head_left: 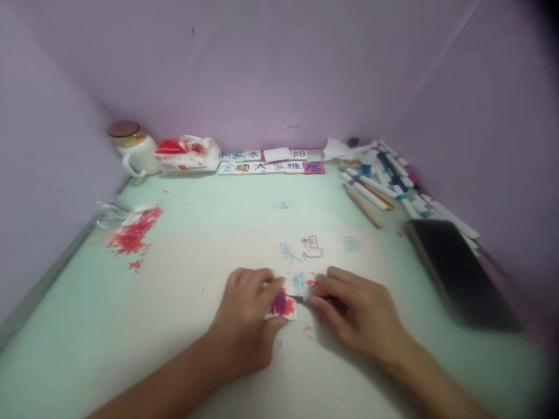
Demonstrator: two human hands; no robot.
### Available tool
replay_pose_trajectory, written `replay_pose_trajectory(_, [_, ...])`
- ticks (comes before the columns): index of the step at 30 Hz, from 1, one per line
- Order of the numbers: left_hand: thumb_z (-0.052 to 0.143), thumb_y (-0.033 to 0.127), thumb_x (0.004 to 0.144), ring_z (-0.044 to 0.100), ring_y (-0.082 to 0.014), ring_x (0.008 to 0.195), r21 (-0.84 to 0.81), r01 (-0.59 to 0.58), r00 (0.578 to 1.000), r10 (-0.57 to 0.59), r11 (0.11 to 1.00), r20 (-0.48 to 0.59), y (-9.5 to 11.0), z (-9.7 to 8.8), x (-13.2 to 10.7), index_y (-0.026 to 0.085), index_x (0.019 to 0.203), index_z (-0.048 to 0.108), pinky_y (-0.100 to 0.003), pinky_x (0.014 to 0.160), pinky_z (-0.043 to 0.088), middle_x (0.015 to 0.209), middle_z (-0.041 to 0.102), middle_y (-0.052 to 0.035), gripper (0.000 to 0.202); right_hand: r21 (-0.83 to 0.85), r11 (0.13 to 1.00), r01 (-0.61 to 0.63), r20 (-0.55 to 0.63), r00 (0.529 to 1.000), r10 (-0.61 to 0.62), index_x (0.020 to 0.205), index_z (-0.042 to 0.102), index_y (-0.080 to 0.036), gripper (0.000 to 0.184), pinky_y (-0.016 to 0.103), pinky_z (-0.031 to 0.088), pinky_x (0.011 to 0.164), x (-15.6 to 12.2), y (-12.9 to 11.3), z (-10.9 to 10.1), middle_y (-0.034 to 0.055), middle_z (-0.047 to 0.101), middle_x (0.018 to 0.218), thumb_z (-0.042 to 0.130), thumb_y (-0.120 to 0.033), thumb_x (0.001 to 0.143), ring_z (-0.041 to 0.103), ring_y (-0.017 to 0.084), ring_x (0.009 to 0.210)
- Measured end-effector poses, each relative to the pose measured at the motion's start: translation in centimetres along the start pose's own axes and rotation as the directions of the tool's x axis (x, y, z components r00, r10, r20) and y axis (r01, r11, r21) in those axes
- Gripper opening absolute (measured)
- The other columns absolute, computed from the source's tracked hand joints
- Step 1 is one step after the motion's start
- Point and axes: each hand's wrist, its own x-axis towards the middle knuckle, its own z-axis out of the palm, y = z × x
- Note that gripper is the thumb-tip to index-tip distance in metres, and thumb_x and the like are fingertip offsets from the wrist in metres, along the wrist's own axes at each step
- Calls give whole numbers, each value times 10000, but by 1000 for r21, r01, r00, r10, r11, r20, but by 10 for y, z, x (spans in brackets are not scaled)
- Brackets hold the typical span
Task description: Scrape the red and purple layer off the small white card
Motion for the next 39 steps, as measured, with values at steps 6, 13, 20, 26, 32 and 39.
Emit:
replay_pose_trajectory(6, [536,176,826,515,-276,897,5,0,1000,0,1000,-14,-1,1,-1,112,1173,511,-504,793,416,1038,545,-150,354,-19,1000,8,-23,1000,-8,696,657,-204,179,249,301,504,-1,1,1,-5,564,635,568,-278,833,508,121,539])
replay_pose_trajectory(13, [528,198,832,520,-276,903,16,5,999,-5,1000,-32,-2,2,-2,120,1172,528,-496,802,427,1043,555,-148,349,-46,999,16,23,1000,-15,744,685,-208,176,254,297,510,0,0,-1,-6,569,645,543,-261,834,522,130,556])
replay_pose_trajectory(20, [535,177,817,521,-277,889,14,5,1000,-4,1000,-27,0,1,0,97,1145,546,-496,792,424,1022,557,-154,337,-20,1000,-7,141,990,9,637,578,-194,208,254,298,539,5,-1,-8,-16,533,636,550,-261,832,495,124,578])
replay_pose_trajectory(26, [529,194,821,521,-273,897,7,37,999,-36,999,-30,0,2,-1,135,1151,546,-494,807,424,1034,563,-141,335,6,1000,-3,195,981,2,633,557,-197,197,253,309,562,10,-1,-11,-24,551,658,554,-223,828,511,122,609])
replay_pose_trajectory(32, [531,213,817,525,-273,890,6,48,998,-48,999,-30,0,3,-2,146,1149,557,-489,807,430,1031,565,-135,340,27,1000,-7,206,979,2,624,567,-200,200,256,323,560,10,-1,-12,-25,562,657,559,-206,823,513,122,601])
replay_pose_trajectory(39, [547,191,815,507,-276,902,5,32,999,-32,999,-11,-1,3,-3,124,1157,534,-505,808,418,1047,551,-144,348,50,999,-9,214,977,-2,603,554,-202,216,252,312,555,11,1,-12,-32,554,644,563,-218,819,497,116,588])
